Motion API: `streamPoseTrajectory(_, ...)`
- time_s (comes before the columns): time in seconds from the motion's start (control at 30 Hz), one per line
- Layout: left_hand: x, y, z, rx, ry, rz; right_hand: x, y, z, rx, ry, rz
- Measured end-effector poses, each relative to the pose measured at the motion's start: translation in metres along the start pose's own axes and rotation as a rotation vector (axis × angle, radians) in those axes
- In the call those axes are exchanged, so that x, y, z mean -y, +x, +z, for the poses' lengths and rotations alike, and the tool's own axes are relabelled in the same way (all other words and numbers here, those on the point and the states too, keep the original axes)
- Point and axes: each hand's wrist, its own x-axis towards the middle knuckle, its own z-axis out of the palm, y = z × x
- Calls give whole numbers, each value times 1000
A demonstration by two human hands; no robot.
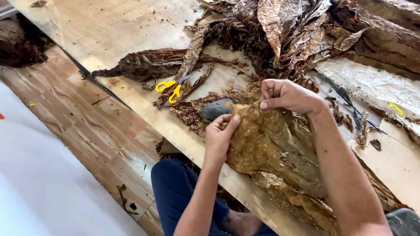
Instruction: The person uses yellow-handled scissors to trim a piece of dried bark and then places it on a larger sheet of bark held down by stones. The person smooths the bark with their hands and adjusts the stones. Another person works on similar material in the background.
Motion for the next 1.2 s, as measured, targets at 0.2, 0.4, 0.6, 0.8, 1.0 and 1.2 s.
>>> streamPoseTrajectory(0.2, -3, 12, -1, -149, 176, 270, 2, -2, -6, -183, -36, -143)
streamPoseTrajectory(0.4, 4, 19, -9, -178, 350, 458, 1, -4, -13, -233, -53, -80)
streamPoseTrajectory(0.6, -6, 19, 1, -141, 395, 525, 13, -7, -16, -67, -8, 129)
streamPoseTrajectory(0.8, -14, 23, 6, -28, 521, 614, 31, -12, -4, -23, -145, 287)
streamPoseTrajectory(1.0, 2, 30, -6, -32, 644, 572, 18, -4, -24, -300, 207, 334)
streamPoseTrajectory(1.2, 4, 33, -9, -38, 606, 608, 6, -4, -25, -472, 295, 62)
